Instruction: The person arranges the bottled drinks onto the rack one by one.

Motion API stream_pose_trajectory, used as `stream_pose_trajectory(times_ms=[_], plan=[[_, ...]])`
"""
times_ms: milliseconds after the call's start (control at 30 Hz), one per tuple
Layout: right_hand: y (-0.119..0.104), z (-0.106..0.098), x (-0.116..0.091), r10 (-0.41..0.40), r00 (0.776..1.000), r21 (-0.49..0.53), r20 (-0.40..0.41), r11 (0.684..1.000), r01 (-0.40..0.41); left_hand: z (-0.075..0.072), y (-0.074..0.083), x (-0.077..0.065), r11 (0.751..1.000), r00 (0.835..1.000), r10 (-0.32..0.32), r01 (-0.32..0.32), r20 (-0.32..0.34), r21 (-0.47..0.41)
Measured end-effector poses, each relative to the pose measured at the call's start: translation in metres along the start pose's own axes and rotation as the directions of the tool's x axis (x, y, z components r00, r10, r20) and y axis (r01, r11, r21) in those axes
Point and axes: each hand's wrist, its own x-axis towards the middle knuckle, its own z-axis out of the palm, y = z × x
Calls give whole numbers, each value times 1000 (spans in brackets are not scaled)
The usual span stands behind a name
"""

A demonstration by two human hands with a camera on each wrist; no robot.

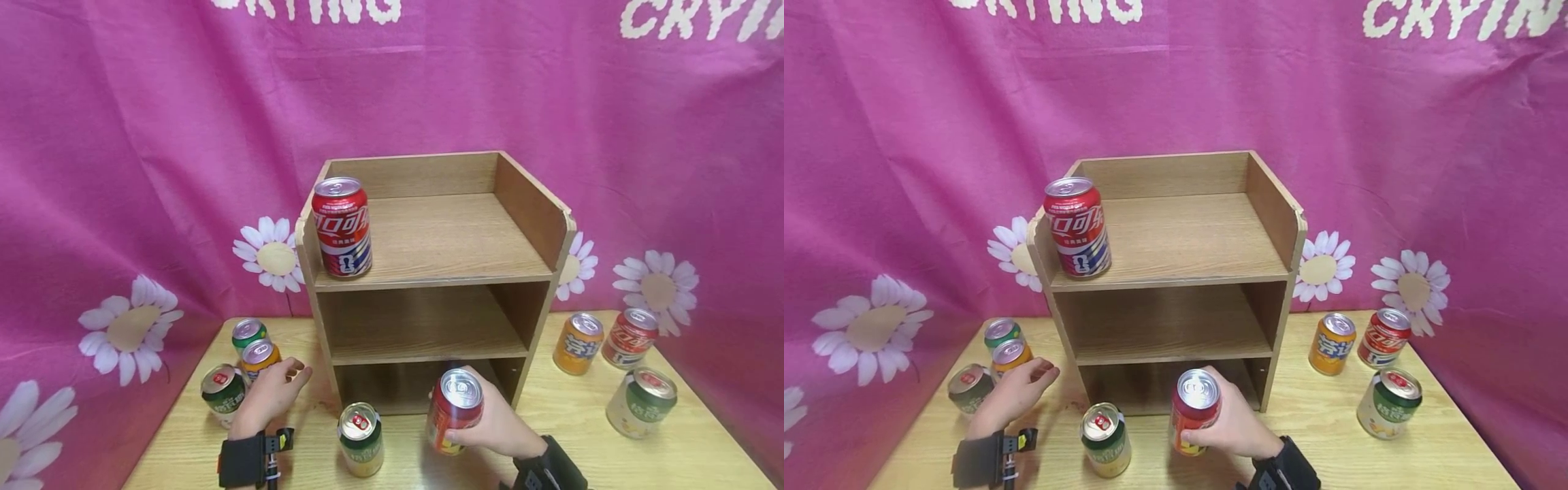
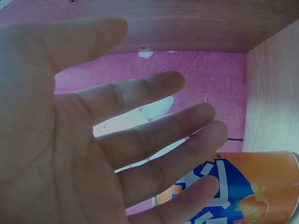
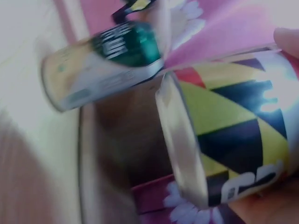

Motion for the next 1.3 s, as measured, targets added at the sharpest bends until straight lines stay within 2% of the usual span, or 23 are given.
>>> stream_pose_trajectory(times_ms=[200,433,800,1133,1300], plan=[[-20,-8,13,-76,997,27,-13,997,76,1,0,1,1000,1000,4,-4,2,9],[-47,-21,29,-78,997,63,-18,995,79,0,0,3,1000,1000,9,-9,7,5],[-88,-40,54,-104,993,-68,-64,993,99,0,0,2,1000,1000,-15,15,22,-6],[-117,-50,75,-210,976,-76,-57,976,206,0,-1,1,1000,1000,2,-1,7,-1],[-134,-56,85,-225,971,-65,-79,973,220,0,-2,0,1000,1000,-8,8,5,-14]])
